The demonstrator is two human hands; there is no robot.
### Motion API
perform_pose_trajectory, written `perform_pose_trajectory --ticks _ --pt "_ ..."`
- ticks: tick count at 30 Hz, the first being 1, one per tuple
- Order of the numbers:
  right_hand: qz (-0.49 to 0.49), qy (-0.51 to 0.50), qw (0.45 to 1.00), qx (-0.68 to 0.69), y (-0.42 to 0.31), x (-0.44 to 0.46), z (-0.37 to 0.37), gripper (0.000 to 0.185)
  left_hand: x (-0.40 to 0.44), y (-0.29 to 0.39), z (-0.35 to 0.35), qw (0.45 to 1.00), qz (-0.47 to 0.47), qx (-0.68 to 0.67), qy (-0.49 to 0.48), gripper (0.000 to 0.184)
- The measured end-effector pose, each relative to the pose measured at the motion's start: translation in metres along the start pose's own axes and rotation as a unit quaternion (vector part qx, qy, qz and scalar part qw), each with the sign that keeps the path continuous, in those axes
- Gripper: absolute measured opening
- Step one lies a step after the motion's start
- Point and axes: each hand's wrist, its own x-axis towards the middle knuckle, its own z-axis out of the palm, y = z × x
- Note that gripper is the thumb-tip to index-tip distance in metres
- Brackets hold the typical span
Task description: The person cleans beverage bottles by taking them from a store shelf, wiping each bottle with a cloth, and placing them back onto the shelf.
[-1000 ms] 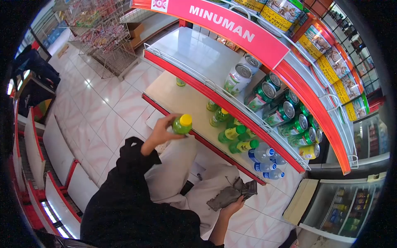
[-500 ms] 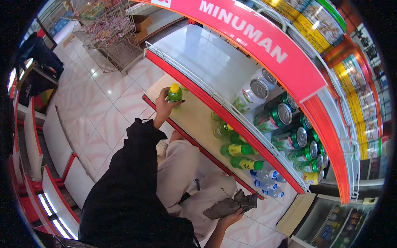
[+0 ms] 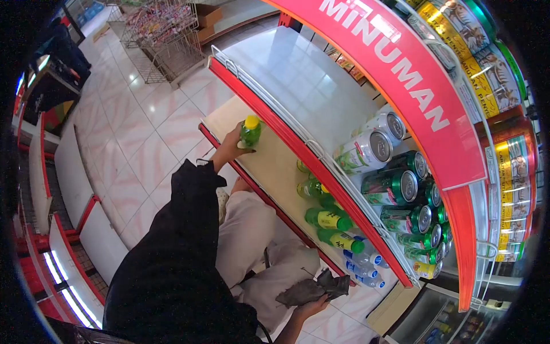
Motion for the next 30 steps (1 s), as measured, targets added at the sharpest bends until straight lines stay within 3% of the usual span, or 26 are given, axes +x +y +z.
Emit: perform_pose_trajectory --ticks 2,10,15,23,26,30 --pt "0.003 -0.008 1.000 -0.002 0.000 0.002 0.001 0.042 0.006 -0.008 -0.005 0.998 -0.013 -0.015 -0.065 0.068" --pt "0.000 -0.005 1.000 -0.011 -0.012 0.000 0.001 0.044 0.030 -0.031 0.011 0.999 0.009 0.015 0.038 0.066" --pt "0.002 0.001 1.000 0.015 -0.017 0.002 -0.004 0.042 0.048 -0.045 0.009 0.999 0.006 0.036 0.032 0.065" --pt "-0.022 0.009 0.998 -0.053 -0.007 0.006 -0.019 0.045 0.048 -0.052 0.007 0.999 0.035 0.025 0.018 0.070" --pt "-0.019 -0.001 1.000 0.007 0.002 0.026 -0.037 0.045 0.026 -0.053 0.014 0.996 -0.052 0.068 0.011 0.075" --pt "-0.016 -0.023 0.997 0.072 0.001 0.038 -0.053 0.045 -0.007 -0.037 0.023 0.989 0.025 0.116 0.089 0.077"
